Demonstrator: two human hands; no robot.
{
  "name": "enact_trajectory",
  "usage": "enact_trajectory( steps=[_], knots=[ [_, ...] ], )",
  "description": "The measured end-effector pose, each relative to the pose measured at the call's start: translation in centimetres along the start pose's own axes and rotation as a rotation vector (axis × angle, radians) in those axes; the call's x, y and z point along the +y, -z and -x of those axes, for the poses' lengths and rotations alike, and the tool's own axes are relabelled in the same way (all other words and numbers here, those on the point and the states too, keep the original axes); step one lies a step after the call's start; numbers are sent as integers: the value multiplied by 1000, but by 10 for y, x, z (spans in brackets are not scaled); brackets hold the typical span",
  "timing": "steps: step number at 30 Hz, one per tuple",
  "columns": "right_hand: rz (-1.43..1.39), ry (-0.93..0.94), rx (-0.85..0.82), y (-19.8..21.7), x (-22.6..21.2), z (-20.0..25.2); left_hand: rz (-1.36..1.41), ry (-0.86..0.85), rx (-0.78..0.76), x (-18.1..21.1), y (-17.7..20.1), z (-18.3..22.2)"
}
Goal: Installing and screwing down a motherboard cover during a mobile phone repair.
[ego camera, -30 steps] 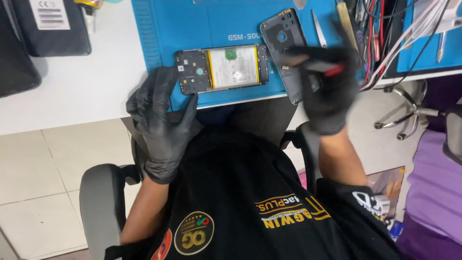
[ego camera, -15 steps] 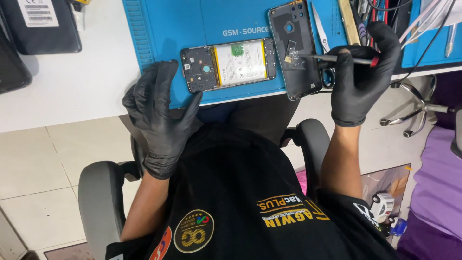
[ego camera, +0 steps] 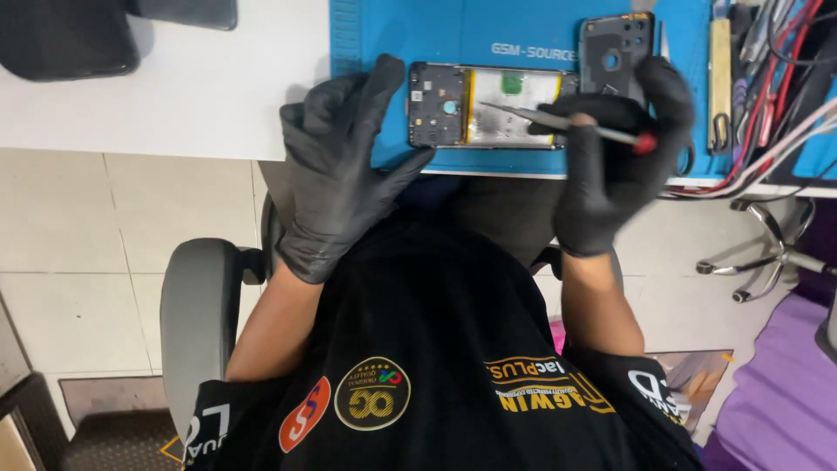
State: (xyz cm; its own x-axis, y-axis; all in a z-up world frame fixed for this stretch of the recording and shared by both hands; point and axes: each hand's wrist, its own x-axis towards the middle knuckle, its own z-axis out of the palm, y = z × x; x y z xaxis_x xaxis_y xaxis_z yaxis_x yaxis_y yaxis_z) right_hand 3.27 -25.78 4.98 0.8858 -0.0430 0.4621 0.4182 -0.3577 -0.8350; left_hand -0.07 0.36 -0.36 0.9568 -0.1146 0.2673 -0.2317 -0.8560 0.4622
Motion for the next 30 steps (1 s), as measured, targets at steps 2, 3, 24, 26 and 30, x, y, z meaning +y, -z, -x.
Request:
enact_trajectory(
  steps=[2, 3, 24, 26, 30],
  knots=[
    [-103, 35, -78, -24, 14, -4, 36, -7, -33, 0, 1, -5],
    [-151, 37, -91, -32, 26, -4, 22, -17, -29, 0, 1, -6],
    [-161, 31, -92, -52, 44, -11, -105, -45, -61, -4, -2, -5],
    [-142, 20, -90, -51, 44, -10, -92, -42, -64, -3, -1, -4],
    [-161, 24, -82, -52, 46, -10, -73, -47, -31, -2, 1, -5]
  ],
)
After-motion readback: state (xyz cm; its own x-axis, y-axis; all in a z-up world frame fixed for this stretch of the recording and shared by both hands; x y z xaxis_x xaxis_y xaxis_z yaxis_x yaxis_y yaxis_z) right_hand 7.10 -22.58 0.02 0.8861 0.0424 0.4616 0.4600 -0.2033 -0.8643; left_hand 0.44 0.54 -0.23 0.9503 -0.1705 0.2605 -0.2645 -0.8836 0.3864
